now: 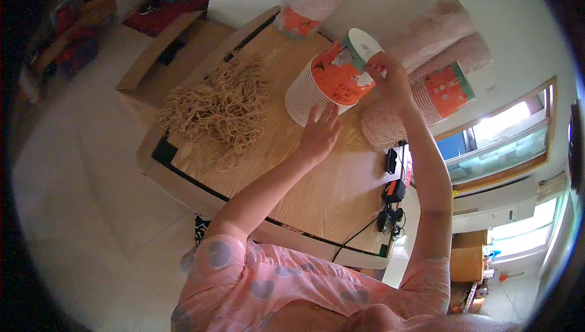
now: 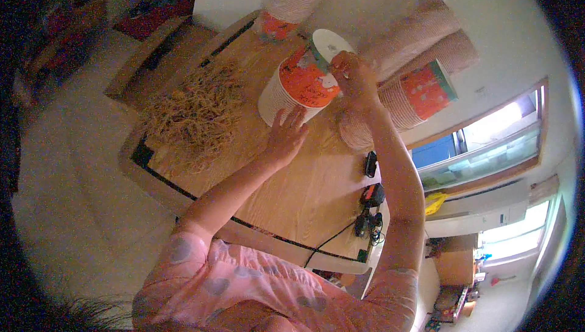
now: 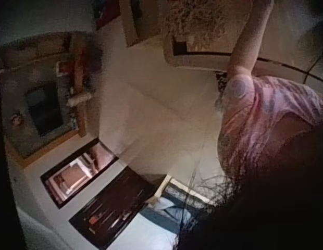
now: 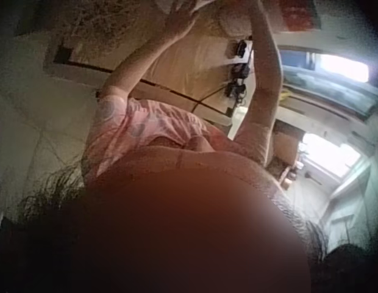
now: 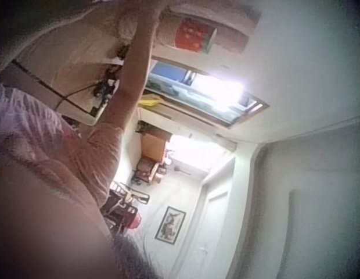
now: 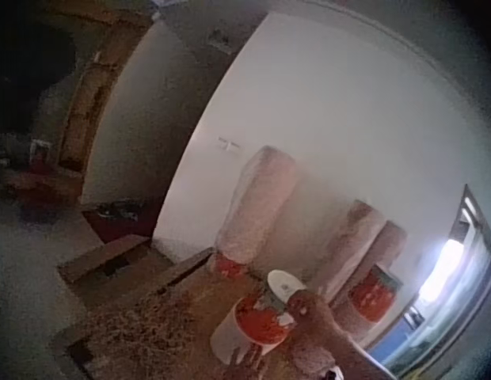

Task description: Packaging paper buckets with decorative shredded paper filler.

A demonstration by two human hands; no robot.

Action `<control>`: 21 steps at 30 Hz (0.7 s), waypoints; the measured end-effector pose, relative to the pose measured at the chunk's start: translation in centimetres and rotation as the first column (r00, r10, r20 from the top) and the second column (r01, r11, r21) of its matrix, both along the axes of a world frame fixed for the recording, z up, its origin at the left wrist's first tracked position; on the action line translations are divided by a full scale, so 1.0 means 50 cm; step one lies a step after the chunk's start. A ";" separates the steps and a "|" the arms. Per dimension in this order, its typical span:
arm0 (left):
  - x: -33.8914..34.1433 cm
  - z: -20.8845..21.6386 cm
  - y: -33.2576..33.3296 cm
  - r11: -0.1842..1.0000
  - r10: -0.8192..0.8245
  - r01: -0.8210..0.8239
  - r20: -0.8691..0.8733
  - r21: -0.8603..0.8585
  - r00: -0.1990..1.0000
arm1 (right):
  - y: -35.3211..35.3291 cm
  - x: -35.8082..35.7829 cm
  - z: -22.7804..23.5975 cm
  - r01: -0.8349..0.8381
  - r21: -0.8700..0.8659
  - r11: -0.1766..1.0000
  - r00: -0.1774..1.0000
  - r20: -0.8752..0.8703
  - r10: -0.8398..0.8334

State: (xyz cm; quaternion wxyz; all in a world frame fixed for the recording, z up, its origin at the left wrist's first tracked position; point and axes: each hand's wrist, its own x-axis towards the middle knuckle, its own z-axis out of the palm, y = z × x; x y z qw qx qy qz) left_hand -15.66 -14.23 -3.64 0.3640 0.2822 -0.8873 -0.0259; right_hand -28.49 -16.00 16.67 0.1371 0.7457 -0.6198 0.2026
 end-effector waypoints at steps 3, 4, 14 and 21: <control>-0.005 -0.003 -0.006 0.998 0.030 -0.030 -0.003 -0.058 1.000 | 0.000 0.006 0.008 -0.041 0.014 0.999 0.999 0.003 0.041; -0.006 0.000 -0.011 0.997 0.037 -0.037 -0.002 -0.075 0.999 | -0.001 0.008 0.011 -0.044 0.012 0.999 0.999 -0.003 0.044; 0.003 0.023 -0.021 0.992 0.030 -0.024 0.053 -0.120 0.998 | -0.010 -0.010 0.022 -0.119 -0.047 0.992 0.983 -0.143 0.111; 0.008 0.021 -0.020 0.997 0.009 -0.004 0.062 -0.082 0.998 | -0.004 -0.020 0.074 -0.017 -0.027 0.999 0.999 -0.041 0.016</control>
